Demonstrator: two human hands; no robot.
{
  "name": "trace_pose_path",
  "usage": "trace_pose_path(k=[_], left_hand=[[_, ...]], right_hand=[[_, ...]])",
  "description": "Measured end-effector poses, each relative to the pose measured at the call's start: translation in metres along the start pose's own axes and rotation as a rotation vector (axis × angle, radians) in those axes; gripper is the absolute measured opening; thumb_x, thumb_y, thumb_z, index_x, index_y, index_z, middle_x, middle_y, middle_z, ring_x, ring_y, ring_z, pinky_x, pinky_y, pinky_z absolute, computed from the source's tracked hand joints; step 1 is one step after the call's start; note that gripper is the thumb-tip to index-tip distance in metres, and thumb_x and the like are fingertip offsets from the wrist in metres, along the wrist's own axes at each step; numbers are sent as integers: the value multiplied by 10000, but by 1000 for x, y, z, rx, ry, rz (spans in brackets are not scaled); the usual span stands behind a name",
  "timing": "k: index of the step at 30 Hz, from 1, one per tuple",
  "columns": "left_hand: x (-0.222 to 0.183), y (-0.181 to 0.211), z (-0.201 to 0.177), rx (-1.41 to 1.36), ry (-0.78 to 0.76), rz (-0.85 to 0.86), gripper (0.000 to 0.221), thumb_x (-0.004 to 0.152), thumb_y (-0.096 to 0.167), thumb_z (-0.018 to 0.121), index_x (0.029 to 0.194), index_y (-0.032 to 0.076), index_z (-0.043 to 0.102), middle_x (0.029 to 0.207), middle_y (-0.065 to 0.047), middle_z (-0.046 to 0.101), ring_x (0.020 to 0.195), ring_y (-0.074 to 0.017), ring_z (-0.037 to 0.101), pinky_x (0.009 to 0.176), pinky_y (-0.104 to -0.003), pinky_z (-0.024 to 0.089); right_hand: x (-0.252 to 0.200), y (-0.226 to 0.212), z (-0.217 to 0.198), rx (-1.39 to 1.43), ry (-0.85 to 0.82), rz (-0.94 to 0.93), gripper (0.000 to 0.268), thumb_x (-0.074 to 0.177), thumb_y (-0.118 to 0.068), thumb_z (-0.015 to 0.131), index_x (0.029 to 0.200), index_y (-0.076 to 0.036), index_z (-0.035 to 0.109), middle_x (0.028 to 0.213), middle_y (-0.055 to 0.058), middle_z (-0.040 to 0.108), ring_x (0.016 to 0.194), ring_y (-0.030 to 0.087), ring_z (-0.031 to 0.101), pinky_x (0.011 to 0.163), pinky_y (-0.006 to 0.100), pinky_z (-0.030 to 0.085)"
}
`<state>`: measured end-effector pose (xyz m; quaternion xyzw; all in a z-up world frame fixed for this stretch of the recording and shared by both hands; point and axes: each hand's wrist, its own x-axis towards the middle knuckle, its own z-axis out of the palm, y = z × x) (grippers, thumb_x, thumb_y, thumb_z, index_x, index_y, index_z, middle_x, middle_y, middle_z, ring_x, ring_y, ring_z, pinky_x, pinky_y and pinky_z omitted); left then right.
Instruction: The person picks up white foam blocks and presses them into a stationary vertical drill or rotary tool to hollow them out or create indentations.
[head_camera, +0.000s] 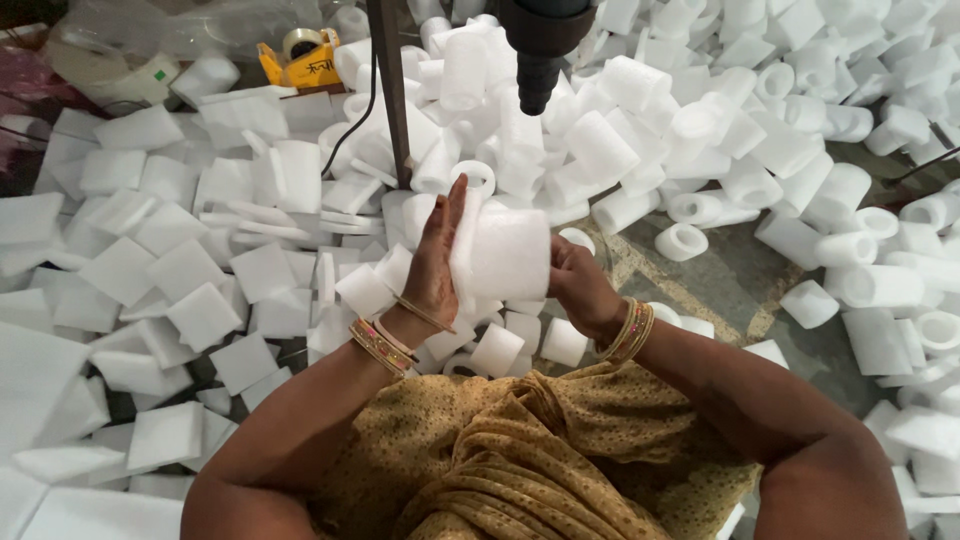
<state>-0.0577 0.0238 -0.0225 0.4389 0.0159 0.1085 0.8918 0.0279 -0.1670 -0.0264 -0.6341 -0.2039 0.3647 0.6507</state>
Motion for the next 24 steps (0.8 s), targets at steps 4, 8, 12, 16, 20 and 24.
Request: trace_pose_path(k=[4, 8, 12, 16, 20, 24], left_hand=[[-1, 4, 2, -27, -37, -13, 852, 978, 649, 467, 1660, 223, 186, 1733, -151, 135, 1564, -275, 193, 1250, -429, 250], [-2, 2, 0, -50, -106, -62, 873, 970, 672, 475, 1660, 222, 186, 1728, -168, 141, 1555, -283, 219, 1245, -430, 281], [-4, 2, 0, 31, -202, -74, 851, 980, 637, 490, 1657, 191, 231, 1713, -190, 196, 1517, -280, 259, 1235, -429, 311], [-8, 5, 3, 168, -216, 37, 766, 980, 534, 469, 1616, 116, 381, 1686, -125, 347, 1433, -280, 349, 1225, -423, 329], [-8, 8, 5, 392, -188, 238, 718, 1014, 526, 414, 1574, 82, 482, 1648, -68, 479, 1432, -284, 455, 1255, -437, 327], [-13, 12, 6, 494, -167, 367, 678, 1052, 489, 401, 1601, 92, 425, 1659, -86, 456, 1466, -298, 461, 1285, -465, 304]], right_hand=[[-6, -2, -3, -565, 131, -498, 435, 932, 74, 619, 1356, -21, 591, 1252, 107, 734, 1021, 179, 747, 840, 310, 632], [-16, -20, -5, -1021, 178, -978, 484, 864, 144, 632, 1292, -83, 634, 1280, 131, 719, 1020, 228, 758, 741, 323, 653], [-23, -33, -8, -1149, 127, -1231, 491, 889, 120, 620, 1336, -75, 565, 1365, 154, 643, 1221, 334, 695, 824, 377, 656], [-22, -33, -11, -1200, 89, -1234, 465, 896, 93, 660, 1331, -48, 575, 1390, 179, 625, 1242, 340, 676, 688, 332, 630], [-21, -29, -11, -1172, 87, -1201, 405, 903, 103, 647, 1275, -44, 580, 1388, 171, 645, 1254, 345, 685, 656, 311, 627], [-18, -27, -11, -1126, 113, -1152, 388, 902, 74, 670, 1262, -34, 571, 1398, 163, 636, 1240, 338, 690, 736, 350, 645]])
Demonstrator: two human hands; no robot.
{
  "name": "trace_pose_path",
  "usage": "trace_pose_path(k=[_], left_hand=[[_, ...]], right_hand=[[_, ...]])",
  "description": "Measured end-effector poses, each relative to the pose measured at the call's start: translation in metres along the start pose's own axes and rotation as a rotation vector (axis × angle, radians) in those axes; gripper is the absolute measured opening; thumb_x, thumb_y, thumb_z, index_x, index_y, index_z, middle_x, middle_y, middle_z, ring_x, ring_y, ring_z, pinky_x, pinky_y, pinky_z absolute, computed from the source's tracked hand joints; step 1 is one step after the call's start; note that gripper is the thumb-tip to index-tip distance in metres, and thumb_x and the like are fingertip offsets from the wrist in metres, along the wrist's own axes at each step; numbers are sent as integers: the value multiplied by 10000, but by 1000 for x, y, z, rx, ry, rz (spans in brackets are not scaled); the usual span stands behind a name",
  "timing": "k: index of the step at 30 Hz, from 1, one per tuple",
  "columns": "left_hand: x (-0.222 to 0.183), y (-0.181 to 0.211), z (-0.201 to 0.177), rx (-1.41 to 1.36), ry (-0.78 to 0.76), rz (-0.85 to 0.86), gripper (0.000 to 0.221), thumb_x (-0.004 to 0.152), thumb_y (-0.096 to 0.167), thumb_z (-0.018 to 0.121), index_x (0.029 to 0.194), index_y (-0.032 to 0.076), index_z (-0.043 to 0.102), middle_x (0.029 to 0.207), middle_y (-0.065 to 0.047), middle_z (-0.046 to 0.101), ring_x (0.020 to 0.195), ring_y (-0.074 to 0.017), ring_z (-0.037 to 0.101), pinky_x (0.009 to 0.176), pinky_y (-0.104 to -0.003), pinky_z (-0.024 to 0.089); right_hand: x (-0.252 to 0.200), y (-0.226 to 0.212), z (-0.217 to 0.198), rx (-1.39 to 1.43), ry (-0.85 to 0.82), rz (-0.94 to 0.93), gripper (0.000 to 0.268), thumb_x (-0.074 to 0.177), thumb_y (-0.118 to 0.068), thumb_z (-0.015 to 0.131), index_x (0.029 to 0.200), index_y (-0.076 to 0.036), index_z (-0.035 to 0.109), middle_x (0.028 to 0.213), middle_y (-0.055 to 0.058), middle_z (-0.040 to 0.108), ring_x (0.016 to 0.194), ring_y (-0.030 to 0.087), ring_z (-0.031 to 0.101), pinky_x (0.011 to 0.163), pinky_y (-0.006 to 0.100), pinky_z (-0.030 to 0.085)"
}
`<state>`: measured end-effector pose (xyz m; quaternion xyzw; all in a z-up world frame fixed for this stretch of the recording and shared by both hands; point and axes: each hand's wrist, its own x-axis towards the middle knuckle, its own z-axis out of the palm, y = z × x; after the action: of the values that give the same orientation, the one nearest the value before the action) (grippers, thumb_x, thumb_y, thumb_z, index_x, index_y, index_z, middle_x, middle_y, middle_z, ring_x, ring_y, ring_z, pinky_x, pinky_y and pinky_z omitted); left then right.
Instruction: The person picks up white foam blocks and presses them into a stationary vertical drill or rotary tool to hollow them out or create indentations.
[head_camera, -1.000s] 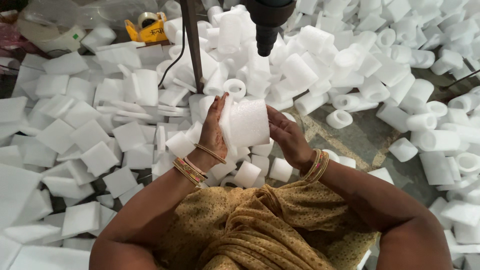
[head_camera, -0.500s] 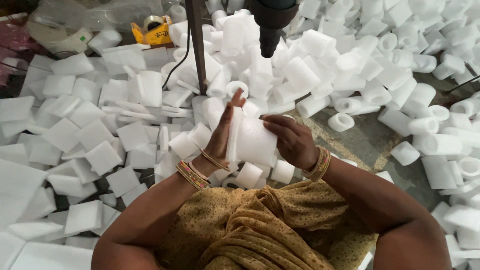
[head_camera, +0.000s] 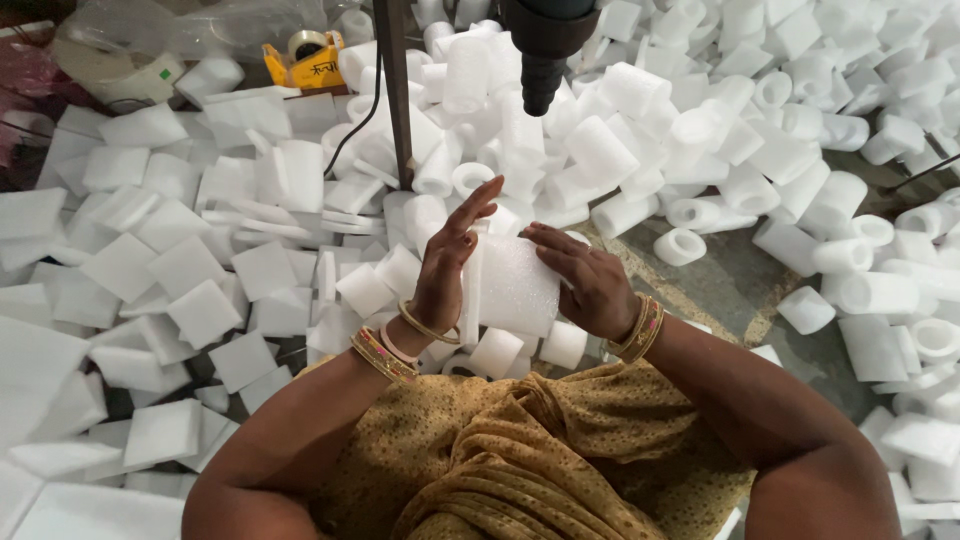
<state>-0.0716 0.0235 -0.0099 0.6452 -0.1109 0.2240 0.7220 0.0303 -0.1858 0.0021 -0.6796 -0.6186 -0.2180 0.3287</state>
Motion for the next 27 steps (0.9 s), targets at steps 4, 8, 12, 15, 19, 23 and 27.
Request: trace_pose_path(k=[4, 8, 12, 15, 19, 23, 27], left_hand=[[-1, 8, -1, 74, -14, 105, 664, 1084, 484, 416, 1624, 101, 381, 1682, -101, 428, 1556, -309, 413, 1329, -484, 294], [-2, 16, 0, 155, -18, 161, 683, 1087, 500, 418, 1635, 96, 364, 1677, -120, 443, 1553, -309, 446, 1324, -483, 331], [-2, 23, 1, 222, -29, 184, 702, 1089, 495, 423, 1635, 61, 349, 1671, -143, 449, 1572, -317, 431, 1337, -467, 308], [-3, 28, 1, 269, -44, 196, 707, 1094, 501, 413, 1633, 50, 336, 1671, -153, 438, 1595, -321, 403, 1346, -453, 293], [-2, 29, -1, 338, -61, 198, 693, 1100, 492, 384, 1630, 49, 329, 1673, -169, 424, 1599, -330, 384, 1346, -451, 282], [5, 11, -11, 312, 25, 95, 618, 1057, 385, 470, 1571, 45, 419, 1621, -175, 482, 1547, -325, 425, 1300, -416, 310], [13, -19, -40, 375, 101, -7, 520, 1001, 266, 604, 1470, 48, 547, 1515, -166, 582, 1441, -307, 522, 1208, -366, 384]], right_hand=[[-3, 3, 2, 34, -54, 120, 427, 865, 9, 737, 1261, -22, 583, 1379, 157, 662, 1079, 289, 738, 750, 356, 640], [-4, 6, 7, 67, -86, 202, 480, 856, -69, 780, 1297, -53, 590, 1345, 114, 686, 1020, 272, 757, 788, 352, 633], [-4, 8, 10, 98, -112, 246, 509, 867, -103, 791, 1331, -81, 583, 1351, 91, 693, 1028, 267, 759, 811, 352, 630], [-5, 9, 12, 100, -93, 235, 536, 869, -112, 796, 1355, -77, 573, 1337, 92, 693, 1031, 275, 754, 826, 361, 626], [-7, 11, 14, 97, -121, 260, 531, 855, -132, 806, 1340, -89, 595, 1268, 90, 712, 1010, 265, 754, 817, 365, 627], [-12, 25, 26, 103, -354, 329, 427, 882, -122, 762, 1296, -140, 658, 1205, 48, 749, 840, 202, 749, 690, 316, 623], [-43, 47, 48, 0, -908, 275, 266, 1005, -226, 695, 1269, -189, 696, 1135, 29, 748, 682, 186, 718, 594, 290, 590]])
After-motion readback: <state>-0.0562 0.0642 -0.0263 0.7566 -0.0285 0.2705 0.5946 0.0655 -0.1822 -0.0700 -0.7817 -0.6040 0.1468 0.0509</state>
